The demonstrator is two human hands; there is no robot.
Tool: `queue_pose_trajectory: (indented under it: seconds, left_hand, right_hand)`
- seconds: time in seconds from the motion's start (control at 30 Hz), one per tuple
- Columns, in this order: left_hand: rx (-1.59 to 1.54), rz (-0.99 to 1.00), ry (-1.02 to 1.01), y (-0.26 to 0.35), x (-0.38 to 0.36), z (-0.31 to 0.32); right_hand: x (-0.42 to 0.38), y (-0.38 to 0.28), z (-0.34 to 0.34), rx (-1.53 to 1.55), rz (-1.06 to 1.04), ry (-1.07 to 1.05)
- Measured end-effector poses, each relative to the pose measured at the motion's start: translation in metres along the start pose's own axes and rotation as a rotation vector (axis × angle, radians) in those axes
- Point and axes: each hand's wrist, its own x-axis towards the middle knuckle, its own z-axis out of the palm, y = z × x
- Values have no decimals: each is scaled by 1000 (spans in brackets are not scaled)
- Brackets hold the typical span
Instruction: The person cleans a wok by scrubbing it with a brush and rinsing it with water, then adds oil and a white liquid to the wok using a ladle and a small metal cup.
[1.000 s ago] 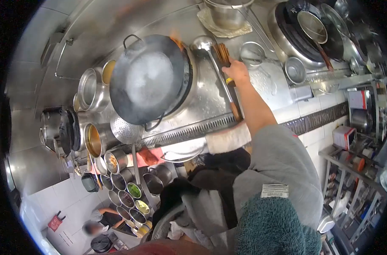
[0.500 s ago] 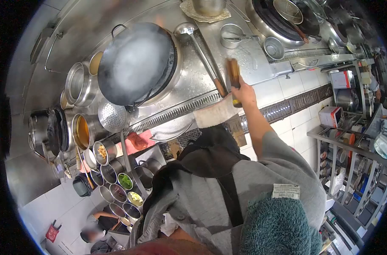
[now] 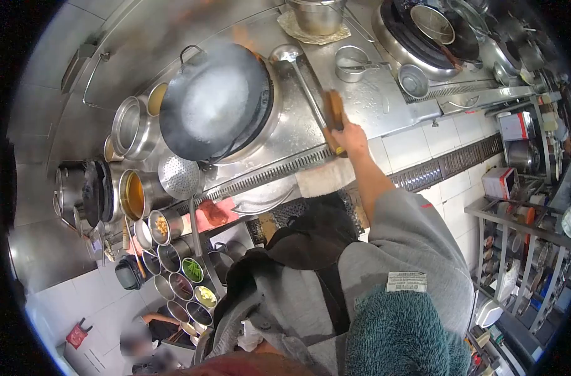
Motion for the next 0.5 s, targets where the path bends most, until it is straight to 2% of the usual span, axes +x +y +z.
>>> queue_pose_trajectory:
  seconds: [0.1,0.13,0.2,0.27,0.3,0.47,0.5]
  left_hand:
    - [45,-10,33,10,-7,5]
    - [60,-8,35,13,-7,7]
    - [106,-6,35,19,-10,8]
    - [143,-4,22,25,-11,10]
    - [166,0,13,27,-10,11]
    - [217,-11,-6,38,-12,7]
    - [225,-14,-3,40,-12,6]
  right_hand:
    - [-9,-32,20,102,-166,-87]
    - [-11,-42,24,94,-193,-152]
    - [-4,-53,46,-28,-244,-147]
    - [16,-32,96,-173,-193,-179]
    - [15,-32,93,-171,-165,-258]
    - [23,-11,58,99,-131,-61]
    - [28,2,53,318,-67,57]
